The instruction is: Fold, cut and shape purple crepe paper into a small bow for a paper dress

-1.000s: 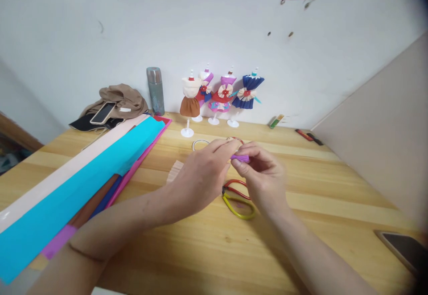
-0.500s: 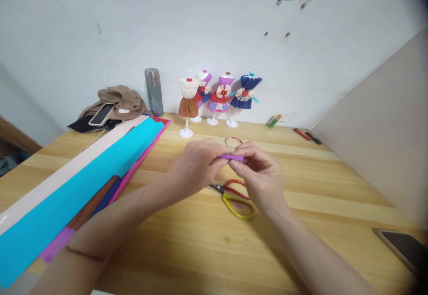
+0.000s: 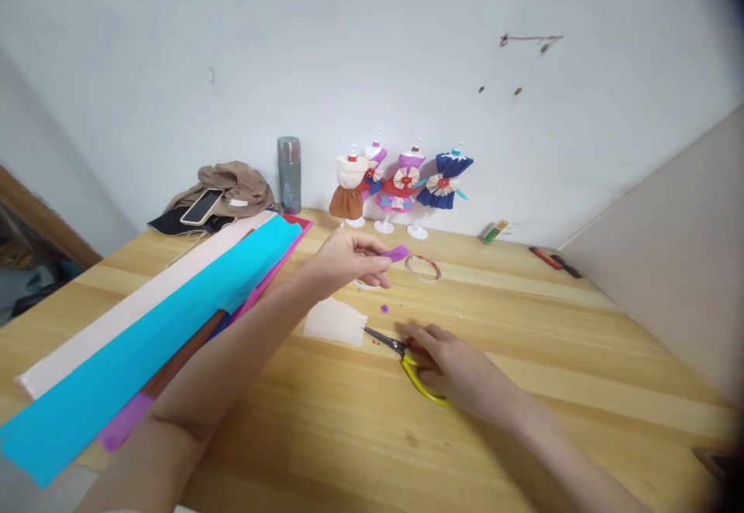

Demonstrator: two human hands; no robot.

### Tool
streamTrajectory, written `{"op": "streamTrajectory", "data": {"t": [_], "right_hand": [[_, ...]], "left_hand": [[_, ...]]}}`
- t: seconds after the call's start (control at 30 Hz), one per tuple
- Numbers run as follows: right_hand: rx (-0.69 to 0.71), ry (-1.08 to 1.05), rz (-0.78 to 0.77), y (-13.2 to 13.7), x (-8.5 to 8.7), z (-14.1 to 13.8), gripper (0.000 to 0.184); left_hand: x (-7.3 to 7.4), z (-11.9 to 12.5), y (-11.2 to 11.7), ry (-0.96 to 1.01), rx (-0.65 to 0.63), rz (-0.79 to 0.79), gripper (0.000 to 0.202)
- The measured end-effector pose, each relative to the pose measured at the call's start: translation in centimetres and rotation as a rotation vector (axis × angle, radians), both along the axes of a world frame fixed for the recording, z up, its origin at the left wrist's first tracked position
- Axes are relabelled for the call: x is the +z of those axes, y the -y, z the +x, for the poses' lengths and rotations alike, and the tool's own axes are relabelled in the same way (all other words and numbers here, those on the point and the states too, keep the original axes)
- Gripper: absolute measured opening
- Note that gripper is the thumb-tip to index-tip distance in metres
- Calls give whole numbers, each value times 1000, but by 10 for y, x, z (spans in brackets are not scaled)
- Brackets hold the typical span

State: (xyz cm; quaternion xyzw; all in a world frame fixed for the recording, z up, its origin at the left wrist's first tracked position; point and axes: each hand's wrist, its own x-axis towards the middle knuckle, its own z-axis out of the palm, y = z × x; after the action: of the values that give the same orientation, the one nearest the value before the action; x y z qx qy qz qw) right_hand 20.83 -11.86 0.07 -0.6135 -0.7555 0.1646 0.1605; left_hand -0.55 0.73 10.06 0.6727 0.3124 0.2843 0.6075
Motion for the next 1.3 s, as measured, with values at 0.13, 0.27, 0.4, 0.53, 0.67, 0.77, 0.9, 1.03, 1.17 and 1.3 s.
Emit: {"op": "streamTrajectory", "data": {"t": [0.13, 0.27, 0.4, 0.53, 0.67, 0.77, 0.9, 1.03, 1.17, 1.3], "right_hand": [[12, 17, -64, 14, -13, 5, 54], [-26, -260, -101, 27, -9, 17, 38], [-104, -648, -110, 38, -6, 33, 31], [-105, -938, -82, 31, -5, 38, 67], [-57, -972, 17, 9, 16, 22, 54], [83, -675, 226, -4, 43, 5, 65], [54, -366, 385, -17, 67, -12, 52], [78, -249, 478, -30, 73, -22, 43], [122, -187, 549, -38, 66, -27, 47], [158, -149, 587, -37, 59, -26, 55]], "left_hand": [[0, -1, 2, 65, -22, -87, 7], [-1, -2, 4, 75, -40, -116, 7], [-1, -4, 4, 75, -78, -71, 15], [3, -5, 8, 51, -77, -59, 12], [5, -6, 12, 46, -97, -20, 16], [5, -7, 12, 59, -109, 15, 18], [6, -9, 11, 74, -48, 110, 19], [8, -12, 13, 89, 34, 159, 23], [7, -12, 14, 153, 40, 200, 22], [4, -10, 13, 158, 23, 181, 20]]}}
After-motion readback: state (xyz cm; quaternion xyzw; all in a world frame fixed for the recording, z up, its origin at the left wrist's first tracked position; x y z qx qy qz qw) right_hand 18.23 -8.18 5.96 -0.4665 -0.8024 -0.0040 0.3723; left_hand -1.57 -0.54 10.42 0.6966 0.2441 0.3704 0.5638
